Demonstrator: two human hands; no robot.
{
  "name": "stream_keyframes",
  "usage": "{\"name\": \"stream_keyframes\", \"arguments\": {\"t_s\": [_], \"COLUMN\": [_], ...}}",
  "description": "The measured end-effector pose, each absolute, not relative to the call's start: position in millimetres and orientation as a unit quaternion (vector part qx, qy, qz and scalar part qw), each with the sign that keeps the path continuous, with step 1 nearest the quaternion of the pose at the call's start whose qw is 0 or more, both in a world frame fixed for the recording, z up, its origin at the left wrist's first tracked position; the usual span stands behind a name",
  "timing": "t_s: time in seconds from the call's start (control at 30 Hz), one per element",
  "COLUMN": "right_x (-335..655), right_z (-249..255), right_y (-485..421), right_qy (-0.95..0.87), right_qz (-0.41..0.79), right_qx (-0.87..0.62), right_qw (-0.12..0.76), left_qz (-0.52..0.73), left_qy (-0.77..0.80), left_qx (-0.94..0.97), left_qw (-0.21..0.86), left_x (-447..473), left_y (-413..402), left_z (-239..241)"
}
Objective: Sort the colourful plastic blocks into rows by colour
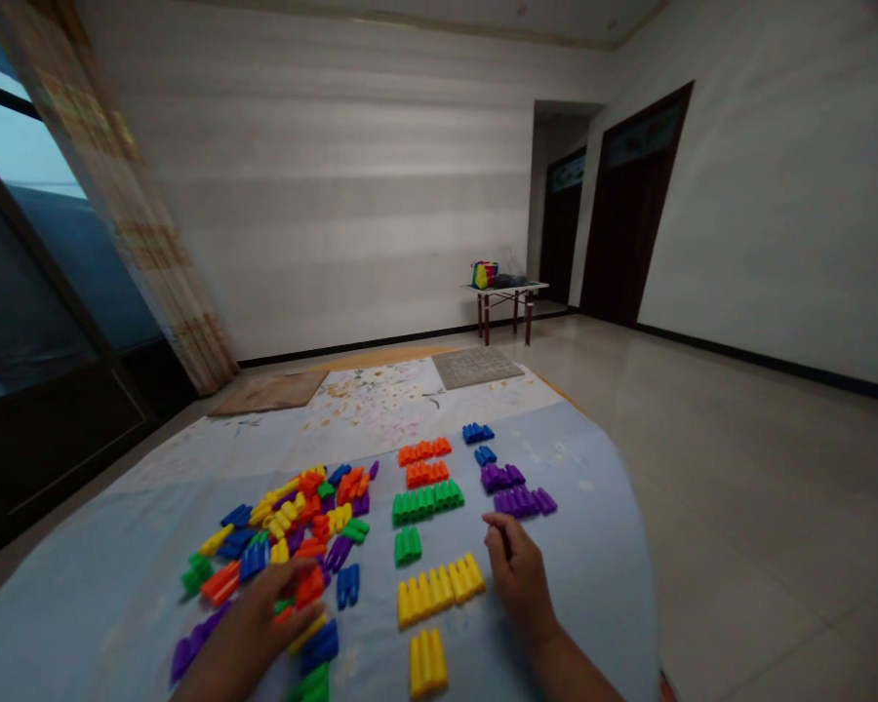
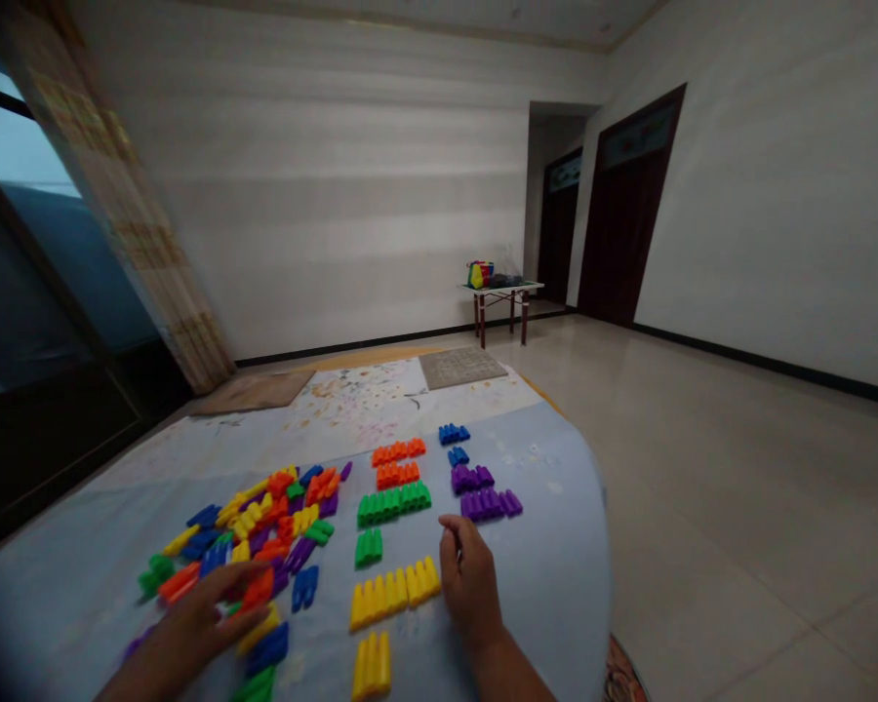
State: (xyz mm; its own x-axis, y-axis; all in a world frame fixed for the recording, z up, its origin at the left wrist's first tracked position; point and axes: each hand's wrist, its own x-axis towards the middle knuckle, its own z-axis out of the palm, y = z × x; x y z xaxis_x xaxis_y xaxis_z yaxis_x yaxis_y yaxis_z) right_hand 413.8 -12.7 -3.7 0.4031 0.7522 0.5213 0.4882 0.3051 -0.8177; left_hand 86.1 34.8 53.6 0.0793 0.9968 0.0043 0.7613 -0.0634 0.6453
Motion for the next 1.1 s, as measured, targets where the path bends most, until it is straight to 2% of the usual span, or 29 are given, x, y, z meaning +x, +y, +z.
{"name": "stream_keyframes", "arguments": {"t_s": [0.2, 0.5, 0.73, 1.1], "right_x": [413, 413, 415, 415], "right_z": [-21, -20, -24, -25], "right_y": [-6, -1, 3, 3], "right_qy": [-0.544, -0.557, -0.577, -0.573], "right_qz": [0.105, 0.091, 0.071, 0.084], "right_qx": [-0.585, -0.585, -0.571, -0.578], "right_qw": [0.592, 0.582, 0.579, 0.575], "left_qz": [0.266, 0.206, 0.145, 0.126], "left_qy": [0.589, 0.538, 0.538, 0.555], "left_qx": [0.726, 0.804, 0.821, 0.81], "left_qw": [0.234, 0.149, 0.126, 0.142], "left_x": [166, 228, 245, 252], "left_y": [109, 216, 239, 246], "left_z": [95, 52, 27, 25]}}
